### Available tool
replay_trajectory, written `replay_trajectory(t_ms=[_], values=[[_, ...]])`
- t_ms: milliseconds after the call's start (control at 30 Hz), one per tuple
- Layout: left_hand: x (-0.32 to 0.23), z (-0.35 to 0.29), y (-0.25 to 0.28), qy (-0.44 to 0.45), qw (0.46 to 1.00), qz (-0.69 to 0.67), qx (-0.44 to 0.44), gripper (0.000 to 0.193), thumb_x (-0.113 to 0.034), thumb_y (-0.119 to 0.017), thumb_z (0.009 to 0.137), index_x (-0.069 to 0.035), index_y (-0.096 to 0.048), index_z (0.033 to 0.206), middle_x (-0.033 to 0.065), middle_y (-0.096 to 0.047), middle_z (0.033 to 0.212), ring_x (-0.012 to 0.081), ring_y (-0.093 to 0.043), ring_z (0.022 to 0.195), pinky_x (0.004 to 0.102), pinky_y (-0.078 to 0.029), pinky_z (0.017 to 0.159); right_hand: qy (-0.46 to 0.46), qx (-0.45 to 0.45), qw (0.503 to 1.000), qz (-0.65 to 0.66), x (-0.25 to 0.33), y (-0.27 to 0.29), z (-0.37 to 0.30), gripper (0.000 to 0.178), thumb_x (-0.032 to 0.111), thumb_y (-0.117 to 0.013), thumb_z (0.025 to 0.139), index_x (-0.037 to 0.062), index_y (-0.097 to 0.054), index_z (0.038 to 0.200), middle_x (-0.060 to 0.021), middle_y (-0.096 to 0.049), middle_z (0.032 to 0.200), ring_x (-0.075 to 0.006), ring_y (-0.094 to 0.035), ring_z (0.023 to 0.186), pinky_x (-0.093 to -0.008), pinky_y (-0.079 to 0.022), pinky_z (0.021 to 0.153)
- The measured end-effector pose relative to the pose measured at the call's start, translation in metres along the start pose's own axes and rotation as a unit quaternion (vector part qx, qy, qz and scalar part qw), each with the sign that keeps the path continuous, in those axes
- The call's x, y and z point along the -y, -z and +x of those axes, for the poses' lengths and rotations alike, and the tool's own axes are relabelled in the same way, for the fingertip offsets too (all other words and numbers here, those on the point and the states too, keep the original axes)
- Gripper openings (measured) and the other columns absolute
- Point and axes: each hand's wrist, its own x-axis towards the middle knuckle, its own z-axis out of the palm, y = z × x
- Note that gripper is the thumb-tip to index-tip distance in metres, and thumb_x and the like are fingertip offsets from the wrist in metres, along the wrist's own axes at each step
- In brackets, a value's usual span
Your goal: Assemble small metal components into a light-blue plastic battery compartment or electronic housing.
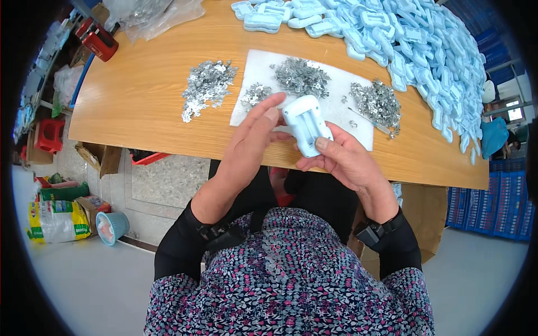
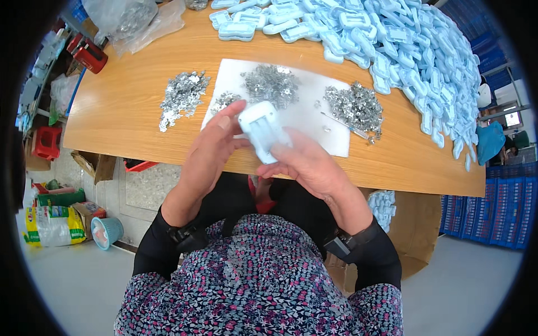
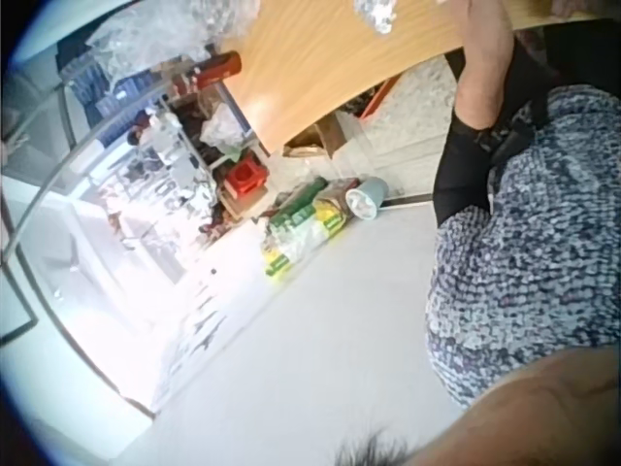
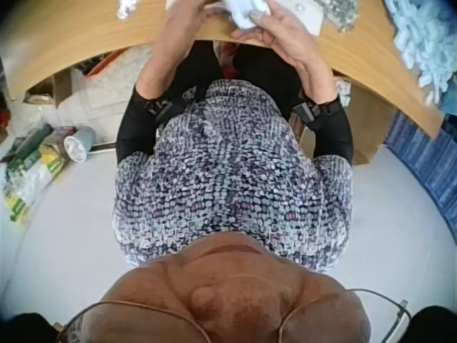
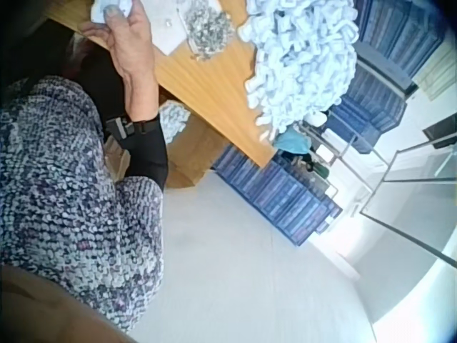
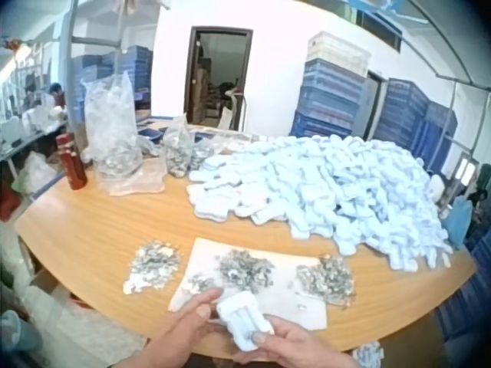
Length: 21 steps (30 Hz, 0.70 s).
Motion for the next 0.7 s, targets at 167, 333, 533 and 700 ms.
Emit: replay_trajectory(t_ms=[167, 333, 533, 700], values=[[0.009, 0.008, -0.012, 0.079, 0.995, -0.058, 0.028, 0.044, -0.029, -0.042, 0.108, 0.001, -0.050, 0.139, 0.0099, -0.060, 0.127, 0.0172, -0.058, 0.115, 0.0343, -0.047, 0.098, -0.009, -0.003, 1.000, 0.001, 0.001, 0.005, -0.006, 0.046, 0.023, -0.057, 0.103, -0.0005, -0.044, 0.140, -0.0131, -0.063, 0.119, -0.0246, -0.071, 0.096, -0.0370, -0.059, 0.085], [0.012, 0.022, -0.026, 0.100, 0.990, -0.090, 0.039, 0.048, -0.034, -0.039, 0.109, 0.002, -0.049, 0.139, 0.0109, -0.060, 0.128, 0.0190, -0.057, 0.117, 0.0385, -0.046, 0.102, -0.007, -0.059, 0.998, -0.018, -0.004, 0.027, -0.019, 0.044, 0.024, -0.058, 0.102, -0.0013, -0.048, 0.137, -0.0148, -0.062, 0.118, -0.0261, -0.071, 0.097, -0.0338, -0.057, 0.084], [0.022, 0.026, -0.051, 0.091, 0.986, -0.133, 0.044, 0.058, -0.039, -0.032, 0.107, 0.000, -0.037, 0.149, 0.0179, -0.061, 0.131, 0.0299, -0.056, 0.126, 0.0464, -0.041, 0.111, 0.002, -0.030, 0.999, 0.015, -0.008, 0.022, -0.016, 0.038, 0.025, -0.057, 0.103, -0.0012, -0.053, 0.130, -0.0125, -0.065, 0.112, -0.0226, -0.071, 0.093, -0.0335, -0.057, 0.083], [0.024, 0.030, -0.034, 0.119, 0.981, -0.131, 0.084, 0.060, -0.038, -0.032, 0.105, -0.004, -0.031, 0.154, 0.0178, -0.064, 0.124, 0.0313, -0.063, 0.116, 0.0476, -0.048, 0.105, -0.025, -0.013, 0.998, -0.052, 0.009, 0.020, -0.027, 0.035, 0.027, -0.057, 0.103, -0.0003, -0.058, 0.125, -0.0090, -0.067, 0.103, -0.0191, -0.071, 0.087, -0.0317, -0.058, 0.074]])
